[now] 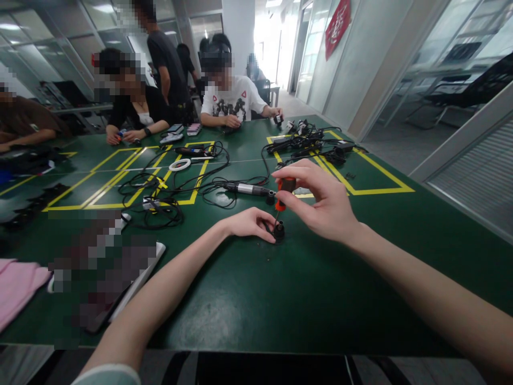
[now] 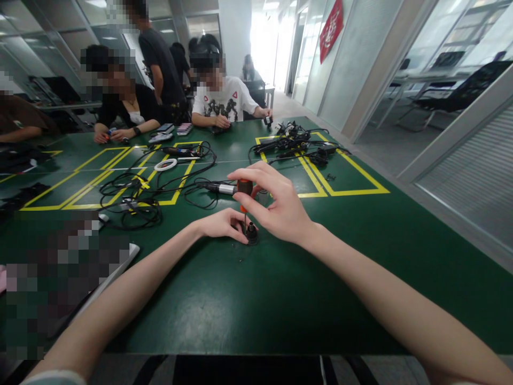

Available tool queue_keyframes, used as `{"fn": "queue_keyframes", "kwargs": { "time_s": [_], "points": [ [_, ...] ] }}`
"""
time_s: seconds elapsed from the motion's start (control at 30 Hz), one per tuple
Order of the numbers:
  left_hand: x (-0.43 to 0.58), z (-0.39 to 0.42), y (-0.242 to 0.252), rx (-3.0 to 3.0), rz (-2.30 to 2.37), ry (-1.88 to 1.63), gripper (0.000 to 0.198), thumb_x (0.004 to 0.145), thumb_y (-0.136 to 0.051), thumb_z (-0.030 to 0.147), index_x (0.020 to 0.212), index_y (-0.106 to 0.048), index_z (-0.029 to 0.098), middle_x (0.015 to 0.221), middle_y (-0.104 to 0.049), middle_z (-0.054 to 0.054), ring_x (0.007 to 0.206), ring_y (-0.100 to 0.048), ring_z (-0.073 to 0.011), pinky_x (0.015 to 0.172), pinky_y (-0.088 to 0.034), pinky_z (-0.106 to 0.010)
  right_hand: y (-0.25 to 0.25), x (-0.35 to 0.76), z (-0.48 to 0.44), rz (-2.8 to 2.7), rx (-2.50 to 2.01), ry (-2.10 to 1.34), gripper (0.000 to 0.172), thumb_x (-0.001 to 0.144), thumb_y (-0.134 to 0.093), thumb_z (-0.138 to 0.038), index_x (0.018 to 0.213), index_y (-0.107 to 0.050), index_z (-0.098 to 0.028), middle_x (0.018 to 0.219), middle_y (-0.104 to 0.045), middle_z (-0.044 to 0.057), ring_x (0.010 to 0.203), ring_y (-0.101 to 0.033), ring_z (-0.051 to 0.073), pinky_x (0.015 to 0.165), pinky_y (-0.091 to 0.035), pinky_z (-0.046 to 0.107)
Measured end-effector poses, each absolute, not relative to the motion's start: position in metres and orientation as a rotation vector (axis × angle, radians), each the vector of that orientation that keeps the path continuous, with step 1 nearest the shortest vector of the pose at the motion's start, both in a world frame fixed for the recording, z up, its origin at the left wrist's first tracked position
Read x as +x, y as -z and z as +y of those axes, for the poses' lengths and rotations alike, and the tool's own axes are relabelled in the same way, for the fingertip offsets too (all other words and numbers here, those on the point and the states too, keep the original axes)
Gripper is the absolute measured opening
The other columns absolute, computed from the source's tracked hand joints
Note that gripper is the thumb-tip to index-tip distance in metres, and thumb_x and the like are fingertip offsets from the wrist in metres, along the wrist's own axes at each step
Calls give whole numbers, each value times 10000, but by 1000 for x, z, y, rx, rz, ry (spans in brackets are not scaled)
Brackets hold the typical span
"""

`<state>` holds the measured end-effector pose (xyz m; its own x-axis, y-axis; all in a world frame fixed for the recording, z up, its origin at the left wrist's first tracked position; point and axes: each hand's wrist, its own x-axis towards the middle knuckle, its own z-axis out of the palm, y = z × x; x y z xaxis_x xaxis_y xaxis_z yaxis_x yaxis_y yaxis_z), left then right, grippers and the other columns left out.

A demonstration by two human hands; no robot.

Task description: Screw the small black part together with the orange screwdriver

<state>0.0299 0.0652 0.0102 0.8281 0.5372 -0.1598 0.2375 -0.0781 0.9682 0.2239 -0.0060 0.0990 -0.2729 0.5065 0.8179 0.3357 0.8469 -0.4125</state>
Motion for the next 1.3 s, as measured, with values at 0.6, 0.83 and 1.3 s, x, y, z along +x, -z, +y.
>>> {"fn": "queue_keyframes", "kwargs": {
  "time_s": [0.6, 0.83, 1.3],
  "points": [
    [31, 66, -9, 1684, 600, -290, 423, 588, -1012, 365, 890, -819, 140, 844, -778, -28, 761, -672, -125, 766, -544, -249, -99, 226, -5, -1938, -568, -108, 214, 931, -767, -251, 1135, -712, -222, 1004, -713, 52, 866, -655, 182, 716, -556, 315],
    [30, 64, -12, 1657, 605, -279, 454, 573, -1017, 404, 885, -816, 143, 805, -763, -15, 703, -639, -111, 722, -530, -242, -98, 225, -8, -1959, -625, -223, 390, 948, -588, -81, 1313, -641, -208, 1025, -733, 49, 855, -701, 160, 769, -592, 313],
    [25, 67, -15, 1630, 588, -234, 371, 654, -976, 275, 968, -835, 135, 933, -805, -51, 747, -697, -112, 791, -570, -243, -95, 226, -6, -1943, -650, -154, 563, 924, -655, -122, 1465, -580, -258, 1079, -725, 64, 909, -698, 201, 753, -613, 336]
  ]
}}
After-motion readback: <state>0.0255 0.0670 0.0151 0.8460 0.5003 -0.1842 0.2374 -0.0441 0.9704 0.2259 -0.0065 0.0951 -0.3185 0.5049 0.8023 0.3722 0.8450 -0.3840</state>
